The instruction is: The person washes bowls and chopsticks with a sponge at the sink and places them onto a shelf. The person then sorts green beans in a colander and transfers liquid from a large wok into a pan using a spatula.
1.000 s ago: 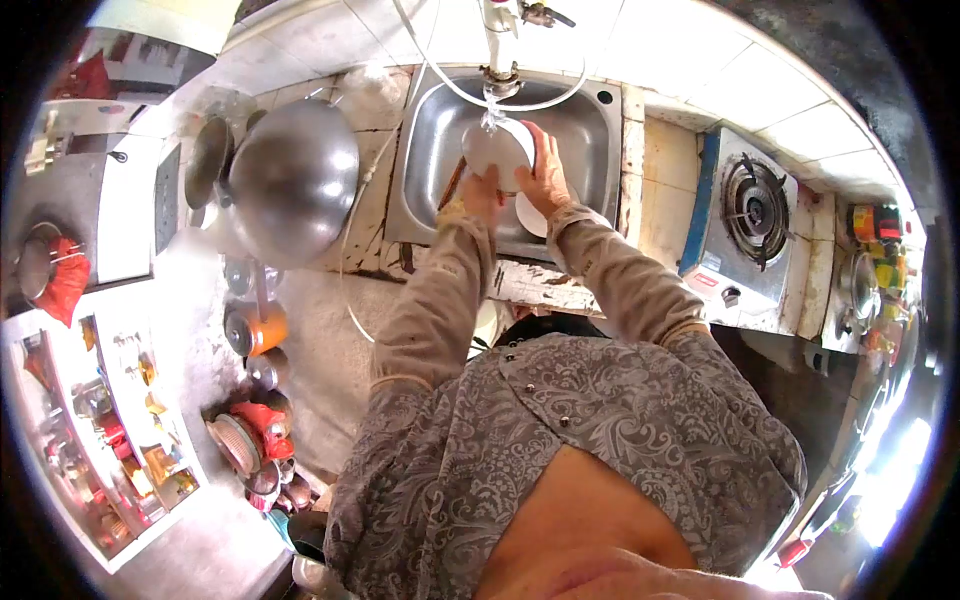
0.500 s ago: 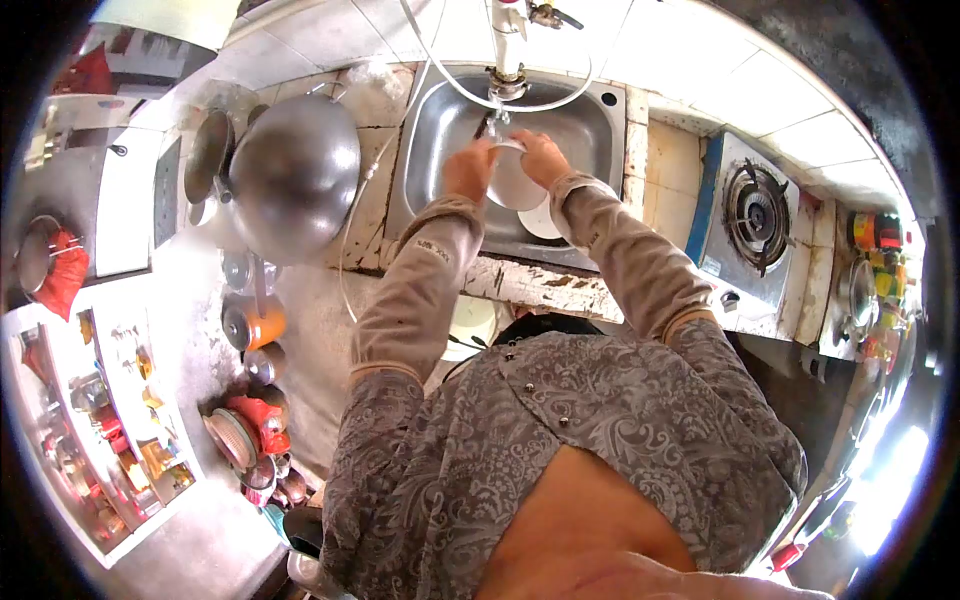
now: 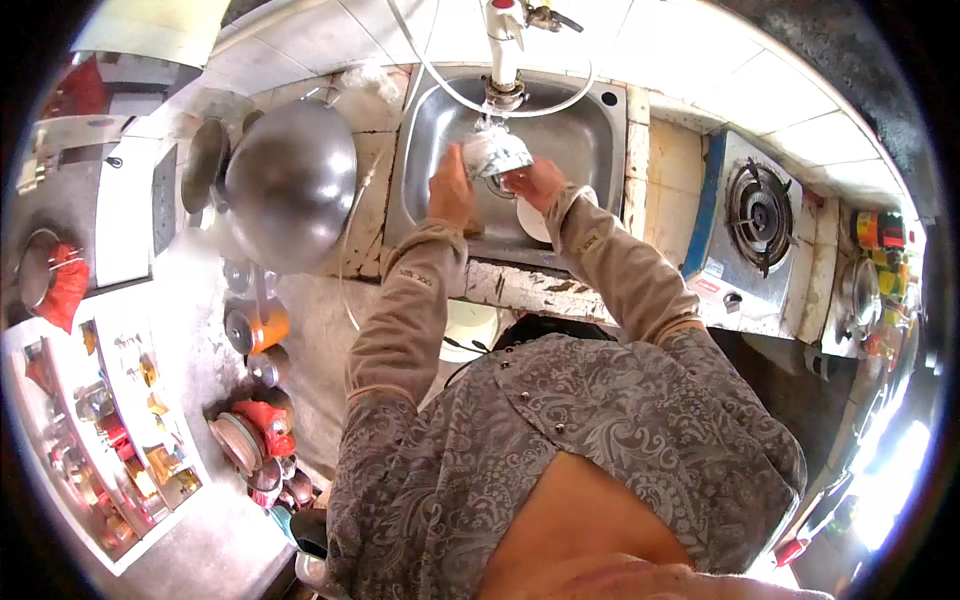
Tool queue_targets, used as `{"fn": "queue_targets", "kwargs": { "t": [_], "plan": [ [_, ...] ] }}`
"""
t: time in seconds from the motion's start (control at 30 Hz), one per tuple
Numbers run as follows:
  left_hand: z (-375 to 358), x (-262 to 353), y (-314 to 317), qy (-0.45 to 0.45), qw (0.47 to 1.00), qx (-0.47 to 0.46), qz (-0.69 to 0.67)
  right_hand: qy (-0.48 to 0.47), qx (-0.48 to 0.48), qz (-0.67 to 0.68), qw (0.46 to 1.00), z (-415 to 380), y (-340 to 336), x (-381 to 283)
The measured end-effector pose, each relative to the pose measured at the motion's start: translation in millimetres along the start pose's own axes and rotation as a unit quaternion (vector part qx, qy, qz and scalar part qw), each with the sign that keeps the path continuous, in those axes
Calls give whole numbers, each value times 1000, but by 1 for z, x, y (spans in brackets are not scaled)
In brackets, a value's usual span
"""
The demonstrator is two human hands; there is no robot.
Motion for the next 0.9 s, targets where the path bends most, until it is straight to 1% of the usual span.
{"fn": "queue_targets", "kwargs": {
  "t": [0.03, 0.07, 0.1, 0.13, 0.2, 0.23, 0.27, 0.3, 0.33, 0.37, 0.4, 0.43, 0.47, 0.5, 0.53, 0.57, 0.6, 0.63, 0.67, 0.7, 0.73, 0.77, 0.8, 0.83, 0.87, 0.9],
  "plan": [
    [3, -8, -2, -9, 1000, 12, -4, -36, -1, -104, 994, -15, 12, -13],
    [9, -4, -7, 21, 999, 21, 16, -160, -4, -280, 947, -10, 11, -31],
    [14, 7, -16, 49, 998, 28, 35, -272, -7, -444, 854, -6, 11, -42],
    [16, 17, -22, 72, 995, 34, 54, -365, -13, -589, 721, -8, 14, -42],
    [31, 30, -23, 25, 998, -31, 45, -477, -84, -602, 635, -56, 60, -72],
    [34, 39, -20, 96, 989, 0, 108, -456, -81, -599, 653, -59, 70, -75],
    [37, 42, -17, 100, 990, -7, 97, -436, -76, -596, 670, -62, 78, -79],
    [41, 48, -14, 106, 990, -13, 86, -370, -80, -642, 667, -63, 83, -84],
    [44, 55, -13, 113, 991, -19, 75, -409, -77, -643, 644, -70, 89, -91],
    [45, 64, -14, 131, 991, -23, 16, -447, -74, -642, 618, -77, 94, -97],
    [45, 58, -7, 118, 993, -17, 0, -485, -71, -639, 592, -82, 98, -100],
    [44, 48, 3, 104, 994, -12, -16, -519, -52, -624, 581, -84, 94, -103],
    [45, 48, 6, 91, 995, -7, -31, -522, -43, -630, 574, -84, 90, -103],
    [44, 57, 2, 125, 991, 23, -30, -526, -34, -635, 565, -85, 87, -104],
    [43, 50, 3, 84, 995, 28, -42, -529, -24, -640, 557, -83, 85, -106],
    [38, 39, 7, 43, 997, 33, -54, -501, 9, -636, 586, -68, 71, -106],
    [32, 28, 12, 2, 997, 36, -67, -488, 47, -634, 598, -55, 53, -107],
    [24, 10, 20, -86, 995, 1, -45, -474, 85, -631, 608, -44, 30, -109],
    [6, -13, 50, -87, 991, -93, 43, -461, 122, -627, 616, -39, 14, -115],
    [-15, -39, 79, -89, 970, -184, 131, -433, 175, -604, 646, -44, 1, -123],
    [-33, -49, 106, -138, 926, -324, 137, -445, 188, -626, 612, -52, 1, -131],
    [-57, -55, 131, -184, 859, -457, 139, -468, 164, -651, 575, -60, 6, -135],
    [-75, -76, 163, -188, 883, -425, 73, -489, 142, -673, 536, -68, 12, -138],
    [-88, -91, 193, -190, 901, -390, 7, -491, 133, -679, 529, -77, 18, -141],
    [-83, -59, 175, -241, 869, -420, 97, -487, 140, -679, 531, -80, 18, -144],
    [-83, -60, 179, -271, 862, -418, 94, -483, 145, -680, 532, -83, 18, -149]
  ]
}}
Point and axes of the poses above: each hand's wrist, its own z-axis towards the middle knuckle, its own y-axis out of the palm, x = y × z, the point moved 8 cm from there along z, towards the middle knuckle, and after that the axes turned 5 degrees about -y, right-handed, at the moved point
